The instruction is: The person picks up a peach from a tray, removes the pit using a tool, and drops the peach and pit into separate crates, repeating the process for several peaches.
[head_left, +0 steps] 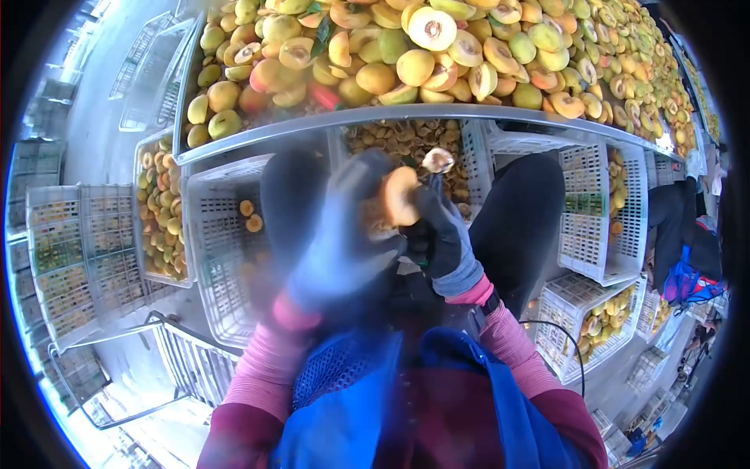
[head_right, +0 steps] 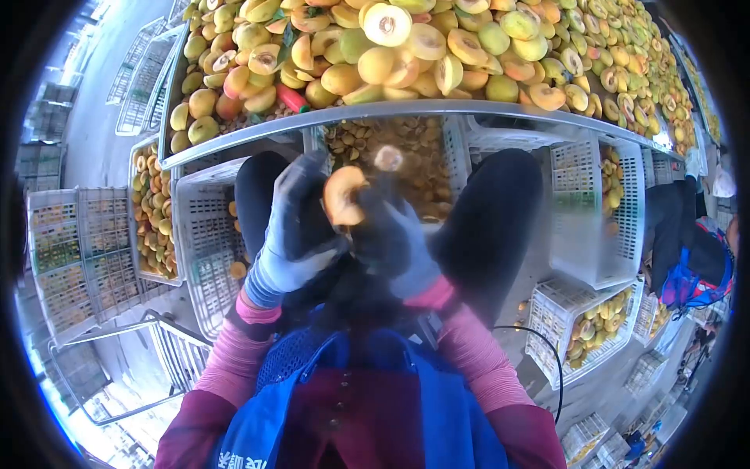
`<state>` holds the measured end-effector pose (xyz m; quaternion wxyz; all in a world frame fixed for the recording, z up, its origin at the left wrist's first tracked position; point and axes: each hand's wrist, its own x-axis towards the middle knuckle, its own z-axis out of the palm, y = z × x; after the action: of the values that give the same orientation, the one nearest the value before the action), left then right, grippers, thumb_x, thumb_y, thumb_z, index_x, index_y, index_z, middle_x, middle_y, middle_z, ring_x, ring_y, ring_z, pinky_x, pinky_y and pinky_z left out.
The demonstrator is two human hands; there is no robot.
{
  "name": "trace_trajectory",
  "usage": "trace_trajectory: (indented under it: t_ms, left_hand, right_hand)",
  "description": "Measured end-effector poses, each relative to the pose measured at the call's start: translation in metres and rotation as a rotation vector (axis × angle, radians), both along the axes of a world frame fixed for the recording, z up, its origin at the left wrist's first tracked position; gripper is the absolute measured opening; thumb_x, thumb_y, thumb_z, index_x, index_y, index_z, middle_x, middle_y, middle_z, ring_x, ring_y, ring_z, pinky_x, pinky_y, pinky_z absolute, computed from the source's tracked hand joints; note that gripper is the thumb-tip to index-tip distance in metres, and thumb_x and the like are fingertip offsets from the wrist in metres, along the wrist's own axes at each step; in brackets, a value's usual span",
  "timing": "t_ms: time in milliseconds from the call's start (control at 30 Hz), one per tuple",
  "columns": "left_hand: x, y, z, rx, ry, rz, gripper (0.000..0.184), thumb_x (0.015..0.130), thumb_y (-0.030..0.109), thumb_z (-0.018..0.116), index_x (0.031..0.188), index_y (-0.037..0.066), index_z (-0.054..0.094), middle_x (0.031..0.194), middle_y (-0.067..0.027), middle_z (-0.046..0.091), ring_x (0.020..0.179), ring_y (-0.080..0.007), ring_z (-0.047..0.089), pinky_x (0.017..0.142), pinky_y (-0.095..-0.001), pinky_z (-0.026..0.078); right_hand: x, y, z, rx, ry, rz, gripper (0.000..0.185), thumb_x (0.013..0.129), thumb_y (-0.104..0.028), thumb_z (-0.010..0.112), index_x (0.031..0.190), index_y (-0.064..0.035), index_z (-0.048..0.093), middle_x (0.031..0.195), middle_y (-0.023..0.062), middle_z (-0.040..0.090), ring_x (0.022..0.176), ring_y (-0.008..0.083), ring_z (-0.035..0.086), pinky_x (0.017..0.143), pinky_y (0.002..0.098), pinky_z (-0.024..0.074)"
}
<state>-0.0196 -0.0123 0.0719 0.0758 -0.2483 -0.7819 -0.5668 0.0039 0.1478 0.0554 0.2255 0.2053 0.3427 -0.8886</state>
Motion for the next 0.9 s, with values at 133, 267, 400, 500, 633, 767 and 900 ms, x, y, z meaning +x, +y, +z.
trace_trajectory:
  t_ms: [133, 267, 400, 500, 633, 767, 900]
  left_hand:
    - [0.015, 0.014, -0.02, 0.014, -0.236, 0.127, 0.049, 0.085, 0.017, 0.058, 0.128, -0.002, 0.044, 0.117, -0.0121, 0.052, 0.106, -0.0221, 0.05, 0.094, -0.0335, 0.038]
    - [0.013, 0.003, -0.072, -0.169, -0.089, 0.403, 0.038, 0.087, 0.015, 0.049, 0.118, -0.006, 0.05, 0.103, -0.0136, 0.057, 0.091, -0.0219, 0.055, 0.079, -0.0321, 0.045]
    - [0.016, 0.012, -0.054, -0.043, -0.191, 0.496, 0.039, 0.098, 0.03, 0.046, 0.112, -0.005, 0.058, 0.101, -0.009, 0.061, 0.094, -0.0129, 0.057, 0.086, -0.0263, 0.044]
    - [0.015, 0.0, -0.069, -0.143, -0.138, 0.465, 0.038, 0.098, 0.028, 0.046, 0.112, -0.005, 0.057, 0.1, -0.0092, 0.061, 0.092, -0.0129, 0.057, 0.085, -0.0261, 0.045]
    - [0.015, 0.003, -0.075, -0.264, 0.099, 0.372, 0.038, 0.086, 0.012, 0.052, 0.119, -0.006, 0.048, 0.102, -0.0169, 0.058, 0.087, -0.0254, 0.057, 0.076, -0.0346, 0.047]
    - [0.016, 0.012, -0.079, -0.326, 0.171, 0.333, 0.051, 0.076, -0.006, 0.056, 0.125, -0.007, 0.042, 0.103, -0.0243, 0.054, 0.084, -0.0371, 0.057, 0.068, -0.0422, 0.05]
    - [0.018, 0.015, -0.078, -0.302, 0.131, 0.341, 0.049, 0.076, -0.008, 0.056, 0.123, -0.007, 0.044, 0.104, -0.0233, 0.054, 0.085, -0.0348, 0.058, 0.07, -0.039, 0.05]
  right_hand:
    - [0.001, -0.011, 0.017, 0.176, 0.071, -0.015, 0.022, 0.088, -0.029, 0.061, 0.098, -0.0106, 0.052, 0.059, -0.0016, 0.046, 0.042, 0.0096, 0.042, 0.037, 0.0225, 0.0322]
    - [0.005, -0.009, -0.019, 0.352, 0.341, -0.039, 0.025, 0.091, -0.025, 0.057, 0.101, -0.0036, 0.051, 0.07, 0.0032, 0.053, 0.054, 0.0099, 0.051, 0.046, 0.0232, 0.0404]
    - [0.017, 0.024, -0.041, -0.077, 0.372, 0.424, 0.023, 0.089, -0.017, 0.053, 0.104, -0.0001, 0.052, 0.081, 0.0099, 0.057, 0.072, 0.0202, 0.057, 0.061, 0.0307, 0.0456]
    - [0.024, 0.014, -0.076, 0.724, 0.573, 0.377, 0.028, 0.085, -0.013, 0.052, 0.111, -0.0002, 0.052, 0.081, 0.0125, 0.057, 0.075, 0.0283, 0.056, 0.065, 0.0352, 0.0459]
    - [0.019, 0.005, -0.01, 0.487, 0.057, 0.294, 0.029, 0.089, -0.016, 0.052, 0.115, -0.0028, 0.052, 0.078, 0.016, 0.059, 0.072, 0.0354, 0.059, 0.065, 0.0431, 0.0466]
    - [0.035, -0.015, -0.017, 1.103, 0.606, 0.099, 0.027, 0.091, -0.02, 0.051, 0.11, -0.0013, 0.052, 0.082, 0.026, 0.059, 0.077, 0.0426, 0.058, 0.063, 0.0471, 0.0452]
    - [0.035, -0.018, -0.014, 1.144, 0.634, 0.084, 0.027, 0.091, -0.021, 0.051, 0.109, -0.001, 0.052, 0.082, 0.0247, 0.06, 0.076, 0.0428, 0.059, 0.063, 0.0469, 0.0453]
